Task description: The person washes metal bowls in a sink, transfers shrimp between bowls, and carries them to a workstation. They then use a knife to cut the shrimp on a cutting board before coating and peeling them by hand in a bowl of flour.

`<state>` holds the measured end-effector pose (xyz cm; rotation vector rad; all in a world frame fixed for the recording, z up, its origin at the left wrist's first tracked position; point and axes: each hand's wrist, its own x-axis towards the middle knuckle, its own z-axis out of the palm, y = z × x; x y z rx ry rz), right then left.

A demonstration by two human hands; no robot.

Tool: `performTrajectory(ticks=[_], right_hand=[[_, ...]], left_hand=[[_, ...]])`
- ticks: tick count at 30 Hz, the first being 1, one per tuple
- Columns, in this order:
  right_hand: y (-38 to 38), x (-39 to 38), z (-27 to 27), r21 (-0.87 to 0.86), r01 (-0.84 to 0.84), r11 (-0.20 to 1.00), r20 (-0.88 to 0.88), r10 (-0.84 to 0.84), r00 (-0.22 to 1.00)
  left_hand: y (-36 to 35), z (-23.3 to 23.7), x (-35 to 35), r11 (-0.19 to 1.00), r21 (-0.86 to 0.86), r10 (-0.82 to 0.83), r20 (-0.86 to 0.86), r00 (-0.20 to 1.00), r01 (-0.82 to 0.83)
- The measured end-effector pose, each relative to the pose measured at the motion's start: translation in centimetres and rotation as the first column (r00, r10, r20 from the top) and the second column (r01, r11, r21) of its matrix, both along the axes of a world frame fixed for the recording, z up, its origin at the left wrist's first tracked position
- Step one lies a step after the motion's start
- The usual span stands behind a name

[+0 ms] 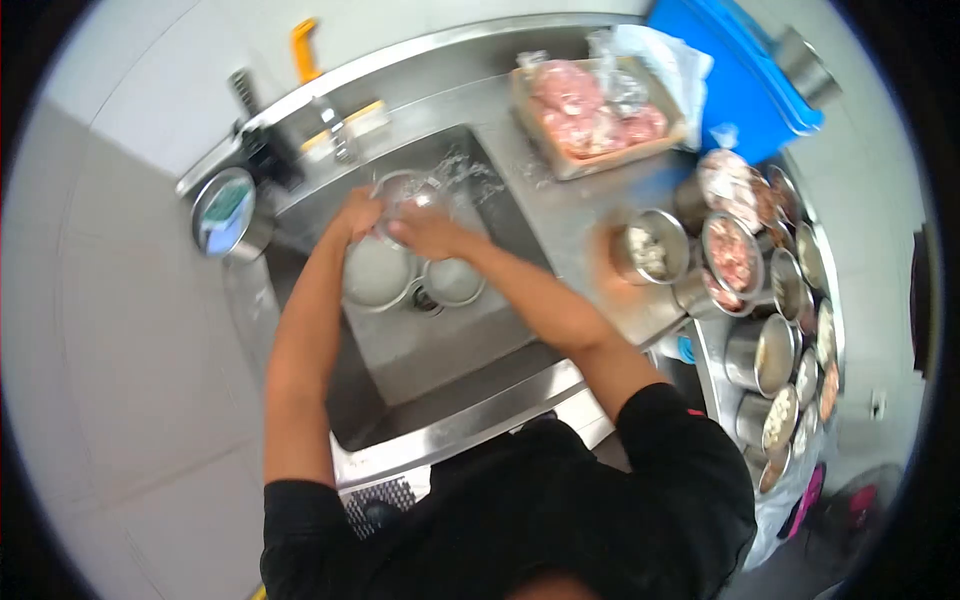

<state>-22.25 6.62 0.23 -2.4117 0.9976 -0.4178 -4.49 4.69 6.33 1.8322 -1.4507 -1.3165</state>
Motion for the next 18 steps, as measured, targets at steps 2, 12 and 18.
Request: performTrajectory(ticks=[2, 12, 18], right_hand=[[-1.2, 1.2, 0.0, 0.423, -0.083, 0.902, 0.145, 0.023, 0.989], [-4.7, -5.8, -1.6, 0.040, 0.010, 0.999, -0.068, -0.007, 0.998], [-7.7, -0.3, 9.5, -0.004, 0.111, 0.994, -0.091, -0.111, 0.990]], left_hand=[[-3.5, -5.6, 2.2, 0.828, -0.282, -0.280, 0.541, 0.793, 0.485], [-2.5, -2.8, -2.7, 0.750, -0.266, -0.257, 0.726, 0.638, 0.605], [4.0, -3.0, -1.7, 0.878, -0.322, -0.123, 0.564, 0.816, 0.354]])
